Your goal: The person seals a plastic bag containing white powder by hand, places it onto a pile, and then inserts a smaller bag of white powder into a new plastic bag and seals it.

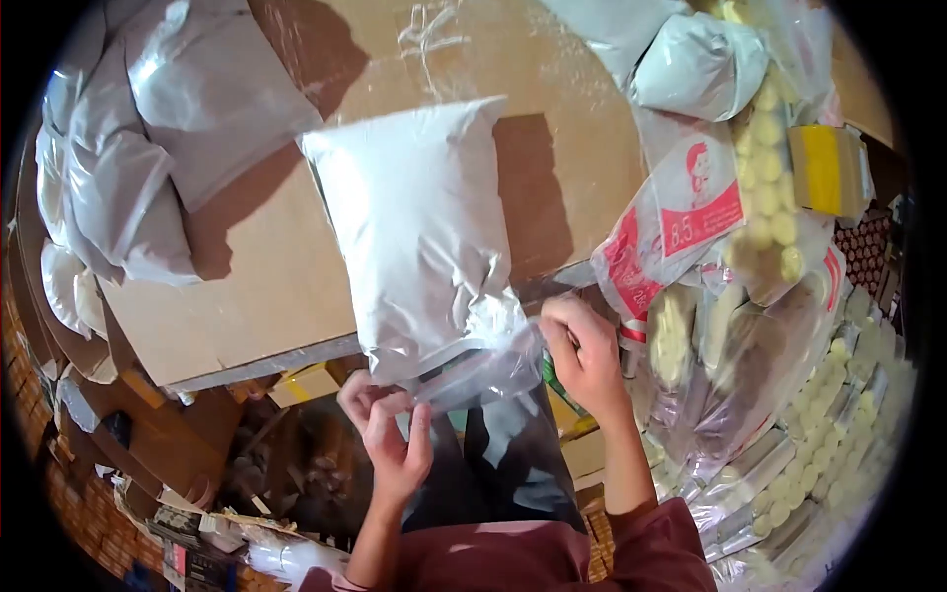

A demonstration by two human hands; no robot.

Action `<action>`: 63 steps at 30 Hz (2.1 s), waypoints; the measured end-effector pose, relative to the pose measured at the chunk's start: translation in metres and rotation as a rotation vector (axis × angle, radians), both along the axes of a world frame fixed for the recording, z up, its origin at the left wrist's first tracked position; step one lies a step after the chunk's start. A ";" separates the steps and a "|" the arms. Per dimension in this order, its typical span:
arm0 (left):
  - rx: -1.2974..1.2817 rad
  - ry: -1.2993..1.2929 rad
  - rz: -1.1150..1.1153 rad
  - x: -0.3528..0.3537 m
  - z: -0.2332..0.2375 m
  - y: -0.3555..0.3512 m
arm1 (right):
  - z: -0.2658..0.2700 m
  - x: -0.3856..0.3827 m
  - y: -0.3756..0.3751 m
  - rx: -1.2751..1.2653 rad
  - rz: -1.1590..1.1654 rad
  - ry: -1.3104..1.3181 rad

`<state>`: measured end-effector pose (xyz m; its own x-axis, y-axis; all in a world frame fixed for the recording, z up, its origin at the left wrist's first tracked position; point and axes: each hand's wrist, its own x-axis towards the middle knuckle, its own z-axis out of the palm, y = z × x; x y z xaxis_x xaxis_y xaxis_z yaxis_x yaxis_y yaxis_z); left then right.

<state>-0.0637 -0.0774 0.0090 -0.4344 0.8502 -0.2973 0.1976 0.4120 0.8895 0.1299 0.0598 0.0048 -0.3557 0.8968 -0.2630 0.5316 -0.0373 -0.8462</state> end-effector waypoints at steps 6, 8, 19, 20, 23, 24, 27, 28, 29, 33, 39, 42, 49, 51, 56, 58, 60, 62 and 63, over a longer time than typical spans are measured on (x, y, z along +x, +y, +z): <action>0.096 0.033 0.278 0.018 -0.011 0.025 | -0.004 -0.050 0.009 0.369 -0.154 -0.156; 0.018 -0.107 0.374 0.013 -0.012 0.037 | -0.007 -0.060 0.012 0.197 -0.218 -0.153; 0.103 -0.810 0.604 -0.022 0.002 0.055 | 0.013 -0.073 0.017 -0.634 -0.595 0.529; 0.172 -0.897 0.592 -0.026 0.003 0.064 | 0.015 -0.075 0.022 -0.647 -0.599 0.555; 0.262 -1.085 0.650 -0.028 -0.019 0.057 | 0.023 -0.079 0.034 -0.728 -0.604 0.652; 0.269 -1.126 0.679 -0.025 -0.024 0.051 | 0.028 -0.082 0.037 -0.790 -0.594 0.713; 0.260 -1.198 0.767 -0.013 -0.024 0.034 | 0.034 -0.083 0.040 -0.911 -0.565 0.822; 0.260 -1.211 0.787 -0.008 -0.021 0.030 | 0.034 -0.080 0.037 -0.911 -0.555 0.811; 0.256 -1.212 0.813 -0.004 -0.020 0.026 | 0.033 -0.078 0.036 -0.912 -0.544 0.801; 0.266 -1.185 0.905 0.008 -0.014 0.019 | 0.027 -0.073 0.039 -1.040 -0.480 0.950; 0.247 -1.084 0.977 0.010 -0.018 0.035 | 0.029 -0.070 0.048 -1.224 -0.671 0.938; 0.212 -0.987 0.915 -0.006 -0.028 0.058 | 0.023 -0.064 0.044 -0.917 -0.558 0.718; 0.185 -0.520 0.475 -0.036 -0.016 0.109 | 0.017 -0.067 0.069 0.034 -0.070 0.093; 0.186 -0.368 0.478 -0.027 -0.015 0.123 | 0.010 -0.064 0.066 0.016 -0.145 0.071; 0.089 -0.408 0.418 -0.028 -0.011 0.124 | -0.015 -0.057 0.074 -0.089 -0.251 0.143; 0.072 -0.375 0.458 -0.030 -0.008 0.122 | -0.009 -0.075 0.084 -0.243 -0.290 0.206; 0.138 -0.422 0.510 -0.033 -0.010 0.116 | 0.001 -0.092 0.091 -0.558 -0.406 0.392; 0.175 -0.525 0.676 -0.026 -0.005 0.110 | 0.009 -0.101 0.093 -0.482 -0.264 0.458; 0.192 -0.566 0.713 -0.023 0.000 0.106 | 0.015 -0.103 0.091 -0.485 -0.255 0.478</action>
